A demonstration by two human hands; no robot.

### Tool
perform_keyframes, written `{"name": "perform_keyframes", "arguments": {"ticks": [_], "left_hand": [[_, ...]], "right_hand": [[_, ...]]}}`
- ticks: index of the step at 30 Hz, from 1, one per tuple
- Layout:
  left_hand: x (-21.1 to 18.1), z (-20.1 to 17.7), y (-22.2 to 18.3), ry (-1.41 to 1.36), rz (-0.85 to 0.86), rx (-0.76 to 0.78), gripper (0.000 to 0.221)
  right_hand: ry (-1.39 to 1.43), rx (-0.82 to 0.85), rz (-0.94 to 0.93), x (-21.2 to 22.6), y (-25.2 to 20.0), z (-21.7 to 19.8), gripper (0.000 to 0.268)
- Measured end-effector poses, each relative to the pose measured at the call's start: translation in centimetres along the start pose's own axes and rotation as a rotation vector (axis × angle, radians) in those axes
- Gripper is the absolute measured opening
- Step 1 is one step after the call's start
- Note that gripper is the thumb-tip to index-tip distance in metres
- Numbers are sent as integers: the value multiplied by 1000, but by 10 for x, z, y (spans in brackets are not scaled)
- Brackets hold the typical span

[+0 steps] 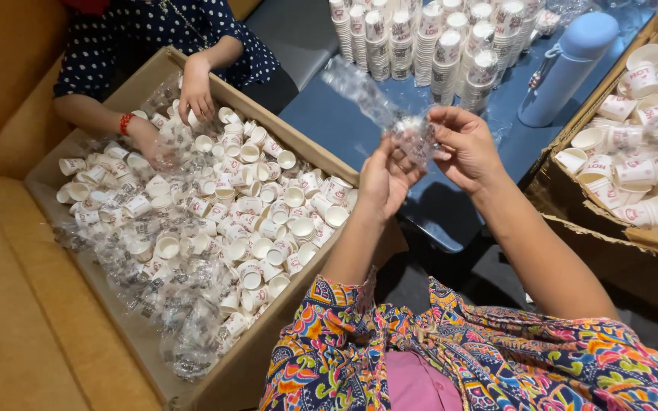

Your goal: Manually sorting and packaging small paper cups from a bulk box into smaller stacks or plastic sleeves.

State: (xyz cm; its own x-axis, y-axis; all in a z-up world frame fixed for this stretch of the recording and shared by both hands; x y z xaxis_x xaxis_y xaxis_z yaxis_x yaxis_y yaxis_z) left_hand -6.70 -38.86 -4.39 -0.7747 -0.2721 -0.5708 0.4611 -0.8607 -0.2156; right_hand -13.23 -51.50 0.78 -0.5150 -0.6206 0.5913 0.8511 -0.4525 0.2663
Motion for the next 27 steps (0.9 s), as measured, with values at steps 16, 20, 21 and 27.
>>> {"name": "perform_keyframes", "arguments": {"ticks": [16,20,21,27], "left_hand": [[32,36,-25,-71,-217,219,52],[30,9,-13,-140,-177,235,54],[27,3,-10,-158,-154,215,48],[-6,26,-28,-139,34,38,24]], "right_hand": [[-79,154,-65,15,1,11,26],[-6,278,-58,25,-4,34,19],[-18,275,-26,25,-4,34,17],[-112,221,34,15,-3,23,20]]}}
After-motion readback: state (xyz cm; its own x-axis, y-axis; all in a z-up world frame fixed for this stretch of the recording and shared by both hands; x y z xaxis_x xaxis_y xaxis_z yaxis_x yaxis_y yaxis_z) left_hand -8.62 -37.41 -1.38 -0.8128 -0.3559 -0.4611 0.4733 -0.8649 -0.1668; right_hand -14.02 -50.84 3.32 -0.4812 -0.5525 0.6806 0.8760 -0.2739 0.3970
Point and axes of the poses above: each hand's wrist, its own y-axis towards the middle knuckle, its own z-axis out of the palm, x = y × z, the point moved 6 cm from there along y, towards the middle knuckle, and after that the axes turned 13 degrees about -z, right-handed, at the moved point
